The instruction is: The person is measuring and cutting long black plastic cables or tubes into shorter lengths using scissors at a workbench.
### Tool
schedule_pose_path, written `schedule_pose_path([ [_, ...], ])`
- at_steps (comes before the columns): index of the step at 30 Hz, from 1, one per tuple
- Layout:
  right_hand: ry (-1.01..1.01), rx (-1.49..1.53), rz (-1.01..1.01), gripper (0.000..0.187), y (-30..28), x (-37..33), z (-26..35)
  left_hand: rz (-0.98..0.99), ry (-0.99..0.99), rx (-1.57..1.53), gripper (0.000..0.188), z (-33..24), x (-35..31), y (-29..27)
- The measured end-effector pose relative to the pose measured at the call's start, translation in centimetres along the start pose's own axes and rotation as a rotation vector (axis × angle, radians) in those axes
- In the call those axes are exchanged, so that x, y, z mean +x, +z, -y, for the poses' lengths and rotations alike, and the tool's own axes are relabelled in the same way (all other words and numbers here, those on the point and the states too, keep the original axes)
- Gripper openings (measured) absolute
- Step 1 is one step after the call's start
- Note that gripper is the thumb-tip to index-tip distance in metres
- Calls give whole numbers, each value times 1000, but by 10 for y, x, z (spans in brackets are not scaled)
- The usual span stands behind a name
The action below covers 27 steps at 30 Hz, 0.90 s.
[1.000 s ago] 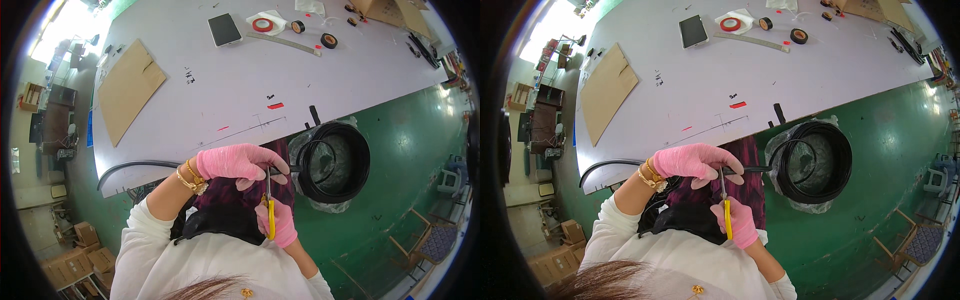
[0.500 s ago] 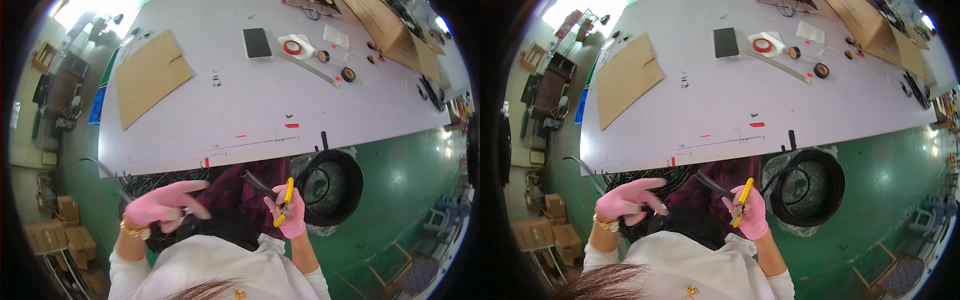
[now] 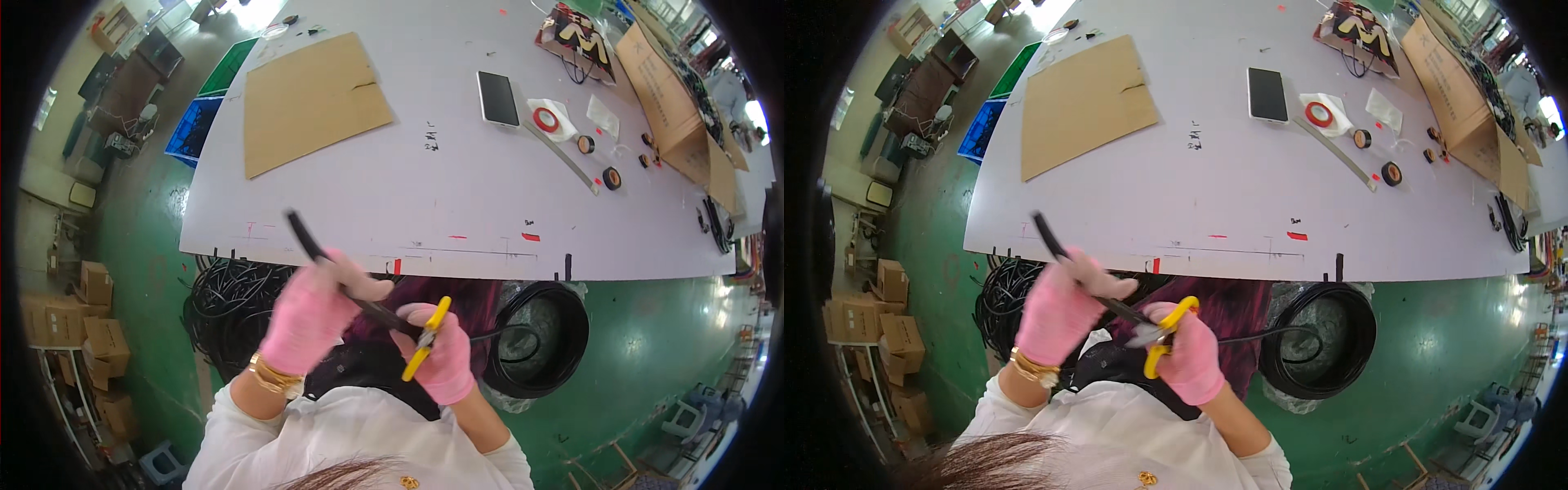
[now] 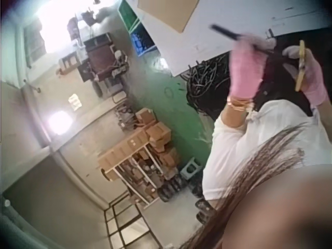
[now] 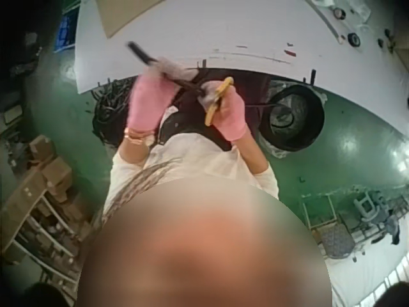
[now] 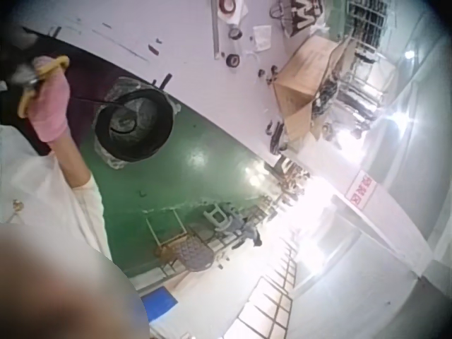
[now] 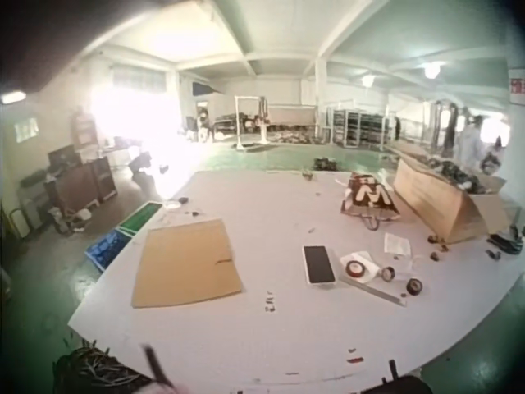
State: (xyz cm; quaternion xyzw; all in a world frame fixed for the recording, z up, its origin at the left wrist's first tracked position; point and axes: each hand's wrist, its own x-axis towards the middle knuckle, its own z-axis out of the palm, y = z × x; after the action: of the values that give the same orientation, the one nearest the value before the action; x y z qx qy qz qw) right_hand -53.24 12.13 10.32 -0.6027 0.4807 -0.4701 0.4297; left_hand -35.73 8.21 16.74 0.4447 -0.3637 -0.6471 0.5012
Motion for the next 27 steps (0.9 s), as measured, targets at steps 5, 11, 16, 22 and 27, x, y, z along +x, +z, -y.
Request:
schedule_pose_path([
  [5, 103, -128, 401, 29, -15, -4, -8, -37, 111, -862, 33, -61, 7, -102],
  [11, 260, -222, 656, 27, -35, 39, 28, 94, 682, -993, 46, -95, -17, -226],
  [16, -124, -347, 457, 26, -19, 90, 84, -19, 825, -1243, 44, -59, -2, -298],
  [22, -347, -631, 508, 26, 30, 128, 77, -638, 621, -1337, 34, -5, 32, -352],
  [27, -239, -755, 561, 24, 41, 120, 12, -1608, 660, 480, 52, 14, 57, -344],
])
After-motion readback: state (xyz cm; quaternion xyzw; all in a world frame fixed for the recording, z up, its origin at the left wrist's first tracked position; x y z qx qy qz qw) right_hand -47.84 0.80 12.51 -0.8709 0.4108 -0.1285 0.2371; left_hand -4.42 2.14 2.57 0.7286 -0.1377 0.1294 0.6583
